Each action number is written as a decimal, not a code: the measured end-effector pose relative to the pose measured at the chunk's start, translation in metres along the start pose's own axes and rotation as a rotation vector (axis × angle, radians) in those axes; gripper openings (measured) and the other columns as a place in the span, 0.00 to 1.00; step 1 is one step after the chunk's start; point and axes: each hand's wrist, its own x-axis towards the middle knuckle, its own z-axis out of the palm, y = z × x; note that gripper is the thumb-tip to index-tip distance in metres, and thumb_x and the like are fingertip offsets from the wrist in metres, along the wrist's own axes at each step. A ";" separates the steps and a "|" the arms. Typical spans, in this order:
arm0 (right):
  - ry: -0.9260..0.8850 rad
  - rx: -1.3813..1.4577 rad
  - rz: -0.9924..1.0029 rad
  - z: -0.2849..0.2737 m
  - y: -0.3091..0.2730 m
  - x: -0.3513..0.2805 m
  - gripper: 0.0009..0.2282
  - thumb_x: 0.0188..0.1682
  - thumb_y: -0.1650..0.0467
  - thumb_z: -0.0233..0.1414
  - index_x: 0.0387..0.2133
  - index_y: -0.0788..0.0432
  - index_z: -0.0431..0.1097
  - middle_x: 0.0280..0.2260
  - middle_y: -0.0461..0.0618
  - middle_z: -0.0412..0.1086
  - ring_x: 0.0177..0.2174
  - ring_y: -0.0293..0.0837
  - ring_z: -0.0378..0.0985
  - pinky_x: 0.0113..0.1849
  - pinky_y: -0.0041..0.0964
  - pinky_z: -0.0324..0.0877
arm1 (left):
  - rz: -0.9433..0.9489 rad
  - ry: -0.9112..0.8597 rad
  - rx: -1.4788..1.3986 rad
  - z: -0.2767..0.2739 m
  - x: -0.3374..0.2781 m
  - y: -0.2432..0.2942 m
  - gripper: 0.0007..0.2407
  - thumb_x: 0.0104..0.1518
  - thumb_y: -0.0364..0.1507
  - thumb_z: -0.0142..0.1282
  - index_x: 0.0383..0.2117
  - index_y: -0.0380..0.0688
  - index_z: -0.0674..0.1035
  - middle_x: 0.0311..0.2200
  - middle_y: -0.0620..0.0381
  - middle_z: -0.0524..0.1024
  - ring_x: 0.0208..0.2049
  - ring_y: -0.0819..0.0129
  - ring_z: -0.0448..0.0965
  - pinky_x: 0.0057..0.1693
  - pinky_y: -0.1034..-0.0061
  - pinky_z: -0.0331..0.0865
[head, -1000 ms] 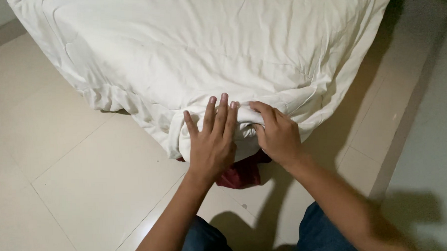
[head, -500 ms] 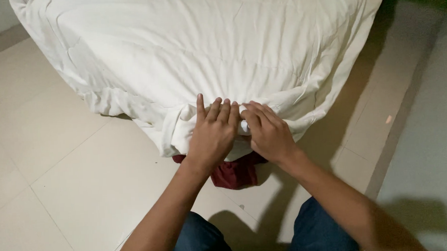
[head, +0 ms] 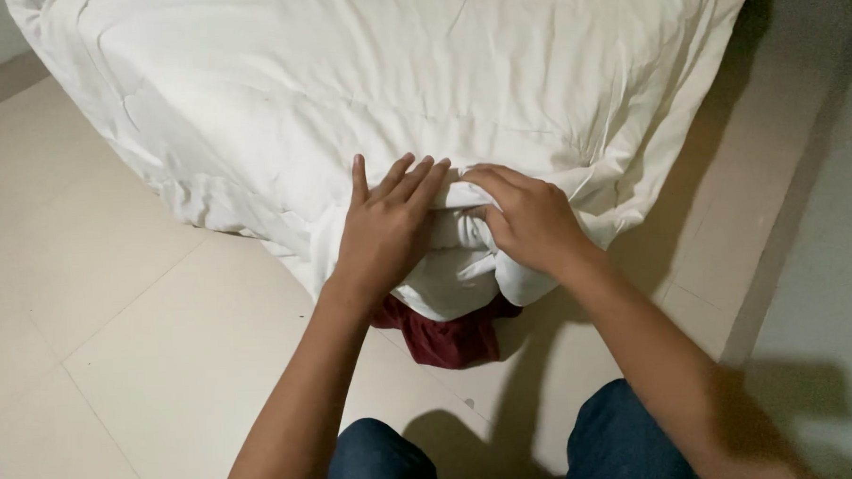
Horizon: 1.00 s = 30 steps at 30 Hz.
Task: The person smooths and folds the white duvet cover on a bed, tucking the edges under the mattress to create a neat appearance. They work systematically around the bed, adjusting the fabric by hand to ensure it is flat and properly aligned.
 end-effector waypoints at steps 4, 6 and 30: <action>0.126 0.004 0.053 0.016 -0.008 0.002 0.18 0.45 0.75 0.52 0.50 0.57 0.71 0.54 0.54 0.73 0.45 0.55 0.79 0.45 0.47 0.75 | -0.090 -0.071 0.007 0.014 0.015 -0.009 0.27 0.53 0.25 0.55 0.64 0.50 0.72 0.57 0.57 0.76 0.62 0.57 0.72 0.68 0.33 0.47; 0.365 -0.296 -0.220 0.033 -0.012 -0.012 0.19 0.54 0.74 0.52 0.59 0.66 0.65 0.62 0.63 0.67 0.62 0.60 0.71 0.62 0.48 0.69 | -0.020 -0.049 0.079 0.029 0.011 -0.012 0.21 0.59 0.32 0.54 0.61 0.50 0.73 0.62 0.53 0.72 0.64 0.57 0.69 0.69 0.30 0.45; -0.068 -0.325 -0.003 0.038 0.002 0.005 0.33 0.39 0.72 0.51 0.62 0.70 0.57 0.64 0.63 0.58 0.65 0.54 0.56 0.63 0.61 0.46 | -0.091 -0.138 0.070 0.007 0.009 0.019 0.35 0.43 0.38 0.63 0.60 0.33 0.68 0.64 0.42 0.63 0.66 0.44 0.59 0.63 0.26 0.45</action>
